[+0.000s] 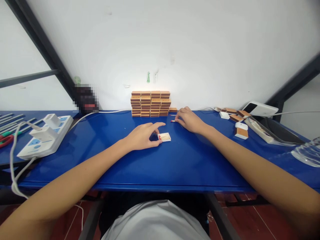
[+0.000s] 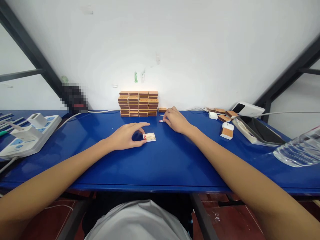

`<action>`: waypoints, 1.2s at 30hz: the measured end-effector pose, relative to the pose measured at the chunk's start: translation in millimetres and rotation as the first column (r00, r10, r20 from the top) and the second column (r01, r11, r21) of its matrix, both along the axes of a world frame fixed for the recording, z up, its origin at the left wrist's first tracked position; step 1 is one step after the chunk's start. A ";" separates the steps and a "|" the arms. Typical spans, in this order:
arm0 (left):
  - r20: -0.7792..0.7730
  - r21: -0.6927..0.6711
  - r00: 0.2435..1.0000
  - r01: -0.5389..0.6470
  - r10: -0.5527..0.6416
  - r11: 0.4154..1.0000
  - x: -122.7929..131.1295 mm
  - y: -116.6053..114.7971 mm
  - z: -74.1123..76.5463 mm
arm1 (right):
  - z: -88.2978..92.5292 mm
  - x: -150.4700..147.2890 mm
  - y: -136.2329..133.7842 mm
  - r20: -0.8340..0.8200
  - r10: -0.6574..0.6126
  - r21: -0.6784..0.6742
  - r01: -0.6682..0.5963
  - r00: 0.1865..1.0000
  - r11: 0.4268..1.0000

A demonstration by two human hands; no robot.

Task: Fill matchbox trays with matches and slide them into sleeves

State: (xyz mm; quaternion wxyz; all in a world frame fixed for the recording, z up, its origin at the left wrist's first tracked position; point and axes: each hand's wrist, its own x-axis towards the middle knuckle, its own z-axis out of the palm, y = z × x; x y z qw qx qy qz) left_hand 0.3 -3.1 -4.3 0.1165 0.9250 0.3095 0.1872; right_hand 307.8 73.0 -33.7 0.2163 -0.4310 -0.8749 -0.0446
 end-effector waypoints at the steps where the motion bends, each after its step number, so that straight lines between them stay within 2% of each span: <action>1: 0.000 -0.001 1.000 0.000 0.000 1.000 -0.1 0.0 0.1 | 0.4 0.5 -1.0 -0.007 0.003 -0.004 -0.003 1.000 1.000; 11: 0.007 -0.002 1.000 0.006 -0.006 1.000 0.3 1.2 -0.8 | 0.2 5.3 -2.2 -0.021 0.034 -0.076 -0.036 0.999 0.996; 19: 0.000 0.002 1.000 0.004 -0.004 1.000 0.3 0.8 -0.6 | -1.7 4.9 -1.8 0.006 0.003 -0.146 -0.002 1.000 0.989; 36: 0.003 -0.014 1.000 0.002 -0.002 1.000 1.1 0.0 0.6 | 7.4 2.9 -16.9 -0.051 0.053 -0.135 -0.059 0.997 0.989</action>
